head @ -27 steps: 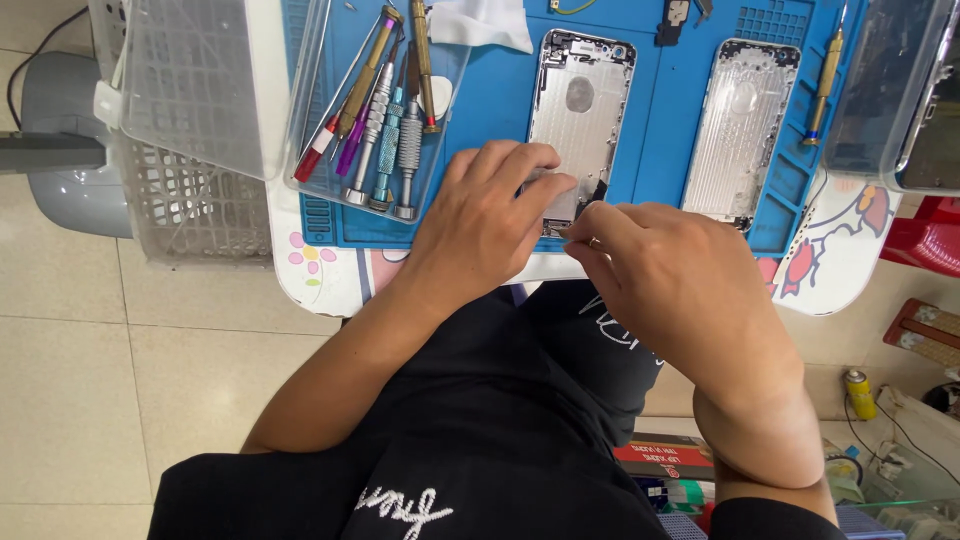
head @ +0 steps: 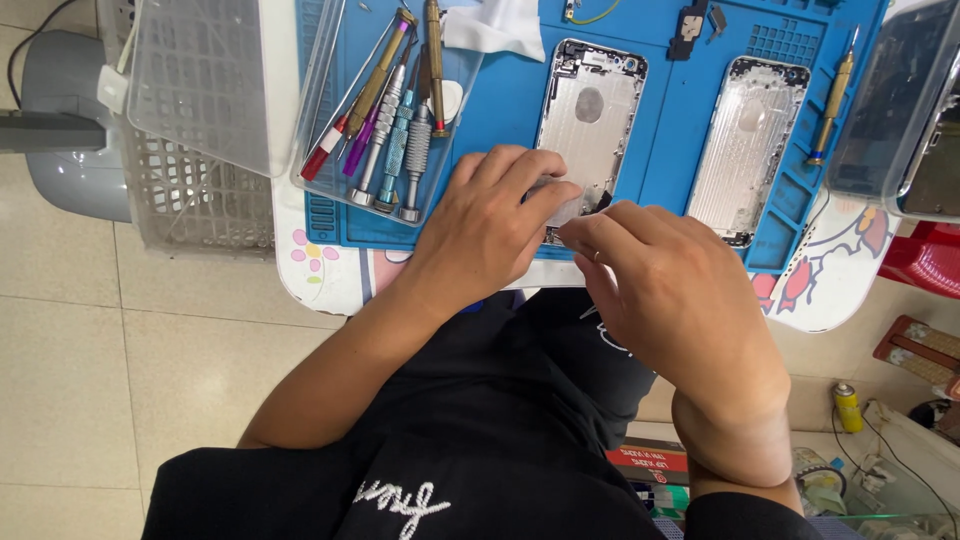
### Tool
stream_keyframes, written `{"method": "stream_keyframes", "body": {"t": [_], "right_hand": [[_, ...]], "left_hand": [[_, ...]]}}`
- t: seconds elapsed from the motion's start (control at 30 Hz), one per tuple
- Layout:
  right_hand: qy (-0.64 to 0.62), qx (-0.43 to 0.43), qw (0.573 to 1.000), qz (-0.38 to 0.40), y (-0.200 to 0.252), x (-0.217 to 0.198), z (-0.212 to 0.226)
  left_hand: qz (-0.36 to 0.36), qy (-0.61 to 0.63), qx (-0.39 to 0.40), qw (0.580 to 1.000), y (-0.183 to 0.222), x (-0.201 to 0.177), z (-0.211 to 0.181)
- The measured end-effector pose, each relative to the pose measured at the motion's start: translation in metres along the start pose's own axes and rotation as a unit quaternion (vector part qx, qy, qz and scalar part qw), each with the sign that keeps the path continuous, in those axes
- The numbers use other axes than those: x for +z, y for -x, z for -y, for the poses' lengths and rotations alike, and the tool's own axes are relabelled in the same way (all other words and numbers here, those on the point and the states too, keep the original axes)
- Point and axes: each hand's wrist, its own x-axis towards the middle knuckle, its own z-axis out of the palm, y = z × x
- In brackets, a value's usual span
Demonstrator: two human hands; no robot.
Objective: Disassembling and repairing a mobile phone using screwdrivers and tweezers.
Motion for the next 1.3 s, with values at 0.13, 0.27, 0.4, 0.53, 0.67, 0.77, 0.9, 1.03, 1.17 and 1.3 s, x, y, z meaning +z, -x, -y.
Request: {"method": "stream_keyframes", "body": {"t": [0.13, 0.27, 0.4, 0.53, 0.67, 0.77, 0.9, 1.03, 1.17, 1.3], "right_hand": [[0.037, 0.010, 0.999, -0.009, -0.003, -0.003, 0.003], [0.020, 0.030, 0.999, -0.009, 0.002, -0.002, -0.001], [-0.006, 0.015, 1.000, -0.021, 0.006, -0.003, -0.002], [-0.006, 0.042, 0.999, -0.025, 0.009, 0.001, -0.002], [-0.049, 0.032, 0.997, -0.043, 0.014, 0.000, -0.008], [-0.052, 0.020, 0.997, -0.061, 0.015, -0.003, -0.009], [-0.042, 0.020, 0.997, -0.061, 0.019, 0.005, -0.017], [-0.067, 0.014, 0.996, -0.050, 0.020, -0.001, -0.015], [-0.062, 0.001, 0.996, -0.061, 0.021, 0.001, -0.016], [-0.077, -0.017, 0.995, -0.063, 0.023, -0.002, -0.015]], "left_hand": [[-0.003, -0.007, -0.004, 1.000, 0.001, 0.002, 0.001], [0.005, -0.009, -0.002, 1.000, 0.000, 0.001, 0.000], [0.006, -0.019, -0.003, 1.000, 0.000, 0.003, -0.002], [0.010, -0.019, -0.002, 1.000, 0.000, 0.002, -0.003], [0.012, -0.016, -0.001, 1.000, -0.003, 0.000, -0.005], [0.009, -0.015, 0.002, 1.000, -0.003, -0.001, -0.006], [0.005, -0.006, -0.001, 1.000, -0.003, 0.000, -0.007], [0.009, -0.016, 0.002, 1.000, -0.004, 0.000, -0.008], [0.009, -0.015, 0.003, 1.000, -0.003, 0.000, -0.009], [0.010, -0.022, 0.007, 1.000, -0.004, 0.001, -0.008]]}}
